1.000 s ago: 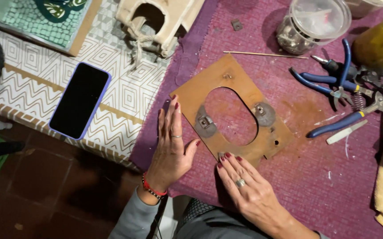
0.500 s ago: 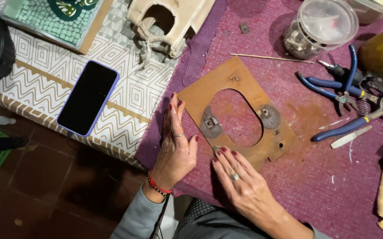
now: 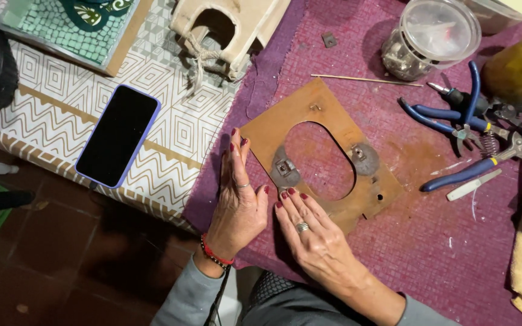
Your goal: Sanding a wooden board with a cutout using a piece of sandpaper.
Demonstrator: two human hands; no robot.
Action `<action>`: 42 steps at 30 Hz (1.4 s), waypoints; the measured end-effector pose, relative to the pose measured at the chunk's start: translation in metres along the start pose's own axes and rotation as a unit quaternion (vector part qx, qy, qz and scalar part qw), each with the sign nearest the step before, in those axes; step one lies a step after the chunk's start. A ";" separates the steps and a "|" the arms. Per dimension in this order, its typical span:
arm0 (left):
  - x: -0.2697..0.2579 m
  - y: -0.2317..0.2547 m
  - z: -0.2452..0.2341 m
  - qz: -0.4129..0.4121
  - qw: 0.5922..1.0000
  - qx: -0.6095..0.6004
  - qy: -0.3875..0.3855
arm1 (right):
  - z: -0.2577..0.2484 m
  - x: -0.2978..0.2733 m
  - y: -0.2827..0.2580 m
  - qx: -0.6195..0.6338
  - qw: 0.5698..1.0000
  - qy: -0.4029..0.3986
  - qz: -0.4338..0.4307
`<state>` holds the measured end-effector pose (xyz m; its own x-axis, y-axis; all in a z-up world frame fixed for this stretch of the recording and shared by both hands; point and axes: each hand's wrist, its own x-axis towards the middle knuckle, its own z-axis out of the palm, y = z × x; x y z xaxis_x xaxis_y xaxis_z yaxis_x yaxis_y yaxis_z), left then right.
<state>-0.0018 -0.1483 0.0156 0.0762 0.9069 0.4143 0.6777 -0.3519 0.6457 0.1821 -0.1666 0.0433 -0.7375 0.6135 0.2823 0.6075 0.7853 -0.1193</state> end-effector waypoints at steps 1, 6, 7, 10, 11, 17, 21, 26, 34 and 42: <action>0.000 0.001 -0.001 0.000 1.000 0.000 -0.001 | -0.003 -0.005 -0.002 0.001 1.000 0.000 0.001; 0.002 0.001 -0.001 0.008 0.999 0.033 -0.004 | -0.020 -0.024 -0.006 0.006 1.000 -0.026 0.007; 0.002 0.000 0.000 0.007 0.999 0.033 -0.004 | -0.021 -0.028 -0.007 0.007 1.000 -0.027 0.007; 0.002 0.000 0.001 0.023 0.999 0.047 0.000 | -0.020 -0.044 -0.011 -0.007 1.000 -0.028 0.012; 0.002 0.002 0.001 0.010 0.999 0.051 -0.007 | -0.019 -0.049 -0.012 -0.020 0.999 -0.026 0.013; 0.001 0.004 0.001 -0.006 0.997 0.067 -0.027 | -0.023 -0.077 -0.017 -0.003 0.999 -0.040 0.037; 0.006 0.008 -0.002 -0.011 0.997 0.063 -0.035 | -0.023 -0.096 -0.016 0.007 0.998 -0.043 0.044; 0.003 0.004 0.003 0.002 0.997 0.069 -0.029 | -0.022 -0.087 -0.014 0.012 0.999 -0.035 0.033; 0.000 0.004 0.003 0.014 0.997 0.079 -0.016 | -0.018 -0.045 -0.018 0.014 0.999 -0.022 0.047; 0.002 0.001 0.004 0.021 0.996 0.083 -0.013 | -0.015 -0.042 -0.016 -0.005 0.999 -0.014 0.038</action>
<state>0.0020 -0.1462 0.0142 0.1244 0.8984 0.4212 0.7853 -0.3487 0.5116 0.2077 -0.2065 0.0478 -0.6979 0.6729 0.2455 0.6641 0.7362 -0.1301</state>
